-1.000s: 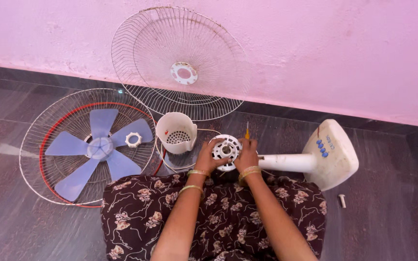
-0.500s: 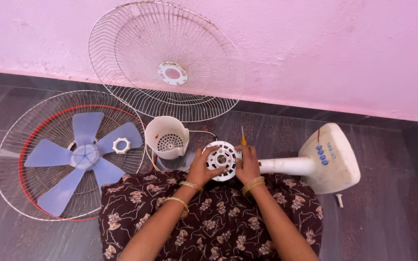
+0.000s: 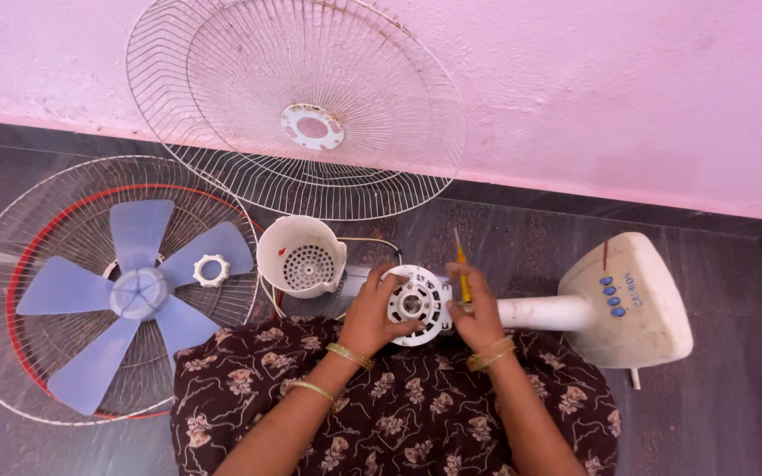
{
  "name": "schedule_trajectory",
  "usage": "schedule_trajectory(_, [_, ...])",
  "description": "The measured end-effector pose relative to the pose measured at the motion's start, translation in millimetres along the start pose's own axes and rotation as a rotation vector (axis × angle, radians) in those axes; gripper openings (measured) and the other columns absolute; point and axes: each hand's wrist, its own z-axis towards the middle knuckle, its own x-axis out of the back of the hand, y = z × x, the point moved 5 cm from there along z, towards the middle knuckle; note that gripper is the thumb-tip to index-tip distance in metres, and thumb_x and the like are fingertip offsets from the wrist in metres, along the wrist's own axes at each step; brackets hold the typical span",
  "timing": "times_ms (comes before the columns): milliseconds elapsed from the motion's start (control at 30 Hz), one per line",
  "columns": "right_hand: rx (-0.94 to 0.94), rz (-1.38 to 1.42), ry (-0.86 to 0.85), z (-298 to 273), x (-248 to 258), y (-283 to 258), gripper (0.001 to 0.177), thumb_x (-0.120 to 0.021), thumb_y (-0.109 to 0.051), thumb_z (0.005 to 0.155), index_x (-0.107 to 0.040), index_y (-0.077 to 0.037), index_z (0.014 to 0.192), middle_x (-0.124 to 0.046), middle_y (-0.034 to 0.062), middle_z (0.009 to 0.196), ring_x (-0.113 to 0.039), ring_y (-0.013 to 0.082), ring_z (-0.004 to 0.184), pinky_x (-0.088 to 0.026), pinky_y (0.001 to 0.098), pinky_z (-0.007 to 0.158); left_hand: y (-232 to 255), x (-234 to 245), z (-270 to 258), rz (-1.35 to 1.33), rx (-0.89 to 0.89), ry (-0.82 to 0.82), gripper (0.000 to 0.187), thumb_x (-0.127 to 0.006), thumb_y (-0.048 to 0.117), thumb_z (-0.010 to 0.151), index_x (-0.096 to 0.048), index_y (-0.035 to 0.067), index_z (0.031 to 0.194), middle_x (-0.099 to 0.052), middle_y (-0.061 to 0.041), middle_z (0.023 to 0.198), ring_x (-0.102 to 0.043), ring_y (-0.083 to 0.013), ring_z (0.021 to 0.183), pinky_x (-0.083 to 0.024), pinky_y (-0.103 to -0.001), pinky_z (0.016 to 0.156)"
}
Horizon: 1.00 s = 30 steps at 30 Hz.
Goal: The person sits on the floor and uses a screwdriver to work on the internal components of a disassembled electric fan motor. The fan blades, cage, and other parts are laid out nearby. The person repeatedly adjusts and manipulates the motor housing and internal parts throughout the clip.
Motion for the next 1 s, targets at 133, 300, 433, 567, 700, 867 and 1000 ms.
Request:
schedule_trajectory(133, [-0.137, 0.334, -0.125, 11.5, 16.7, -23.3, 0.069, -0.062, 0.01, 0.077, -0.049, -0.015, 0.139, -0.059, 0.01, 0.135, -0.056, 0.0233, 0.129, -0.047, 0.0406, 0.111, -2.7, 0.7, 4.9, -0.002, 0.019, -0.018, 0.082, -0.097, 0.039, 0.058, -0.059, 0.011, 0.125, -0.045, -0.016, 0.149, -0.051, -0.0411, 0.132, -0.049, -0.05, 0.103])
schedule_trajectory(300, [0.108, 0.345, -0.282, 40.5, 34.6, -49.9, 0.04, -0.063, 0.001, 0.093, -0.056, -0.009, 0.132, -0.07, 0.0102, 0.119, -0.068, 0.0211, 0.117, -0.059, 0.0337, 0.101, -4.2, 1.4, 6.0, 0.008, 0.045, -0.029, 0.083, -0.098, 0.04, 0.056, -0.06, 0.011, 0.124, -0.047, -0.015, 0.146, -0.052, -0.0405, 0.13, -0.05, -0.05, 0.102])
schedule_trajectory(433, [-0.023, 0.462, -0.239, 49.3, 28.7, -34.3, 0.02, -0.063, -0.018, 0.102, -0.071, -0.004, 0.115, -0.073, 0.0078, 0.085, -0.062, 0.0154, 0.067, -0.054, 0.0289, 0.061, -3.1, 2.2, 4.8, -0.023, 0.043, -0.014, 0.081, -0.096, 0.038, 0.058, -0.06, 0.012, 0.125, -0.049, -0.014, 0.147, -0.054, -0.0393, 0.131, -0.051, -0.049, 0.101])
schedule_trajectory(567, [0.165, 0.228, -0.134, 44.9, 20.7, -39.5, 0.024, -0.069, -0.025, 0.099, -0.076, -0.002, 0.101, -0.074, 0.0061, 0.087, -0.064, 0.0112, 0.072, -0.052, 0.0271, 0.064, -1.2, 4.1, 4.7, -0.036, 0.038, -0.011, 0.082, -0.096, 0.038, 0.059, -0.059, 0.011, 0.127, -0.048, -0.015, 0.147, -0.053, -0.0406, 0.129, -0.05, -0.05, 0.101])
schedule_trajectory(700, [0.191, 0.219, -0.088, 45.4, 21.4, -47.0, 0.022, -0.07, -0.022, 0.095, -0.079, -0.002, 0.103, -0.071, 0.007, 0.085, -0.063, 0.0102, 0.069, -0.05, 0.0262, 0.06, 0.7, 4.4, 5.1, -0.022, 0.028, -0.007, 0.083, -0.095, 0.038, 0.059, -0.059, 0.011, 0.129, -0.048, -0.016, 0.147, -0.054, -0.0411, 0.129, -0.05, -0.051, 0.101])
schedule_trajectory(867, [0.36, 0.038, -0.071, 43.2, 17.2, -63.4, 0.019, -0.073, -0.02, 0.092, -0.075, -0.003, 0.101, -0.074, 0.0071, 0.085, -0.07, 0.0108, 0.071, -0.053, 0.0256, 0.061, 1.4, 4.1, 4.9, -0.009, 0.053, -0.026, 0.083, -0.096, 0.038, 0.059, -0.058, 0.012, 0.128, -0.047, -0.015, 0.148, -0.054, -0.0408, 0.13, -0.051, -0.05, 0.1])
schedule_trajectory(1000, [0.372, 0.011, -0.101, 41.1, 16.6, -66.8, 0.019, -0.073, -0.02, 0.093, -0.071, -0.004, 0.102, -0.074, 0.0062, 0.083, -0.07, 0.0121, 0.069, -0.054, 0.0262, 0.06, 1.1, 3.8, 5.8, 0.016, 0.057, -0.027, 0.084, -0.095, 0.038, 0.058, -0.058, 0.012, 0.129, -0.047, -0.015, 0.148, -0.055, -0.0402, 0.129, -0.052, -0.05, 0.099])
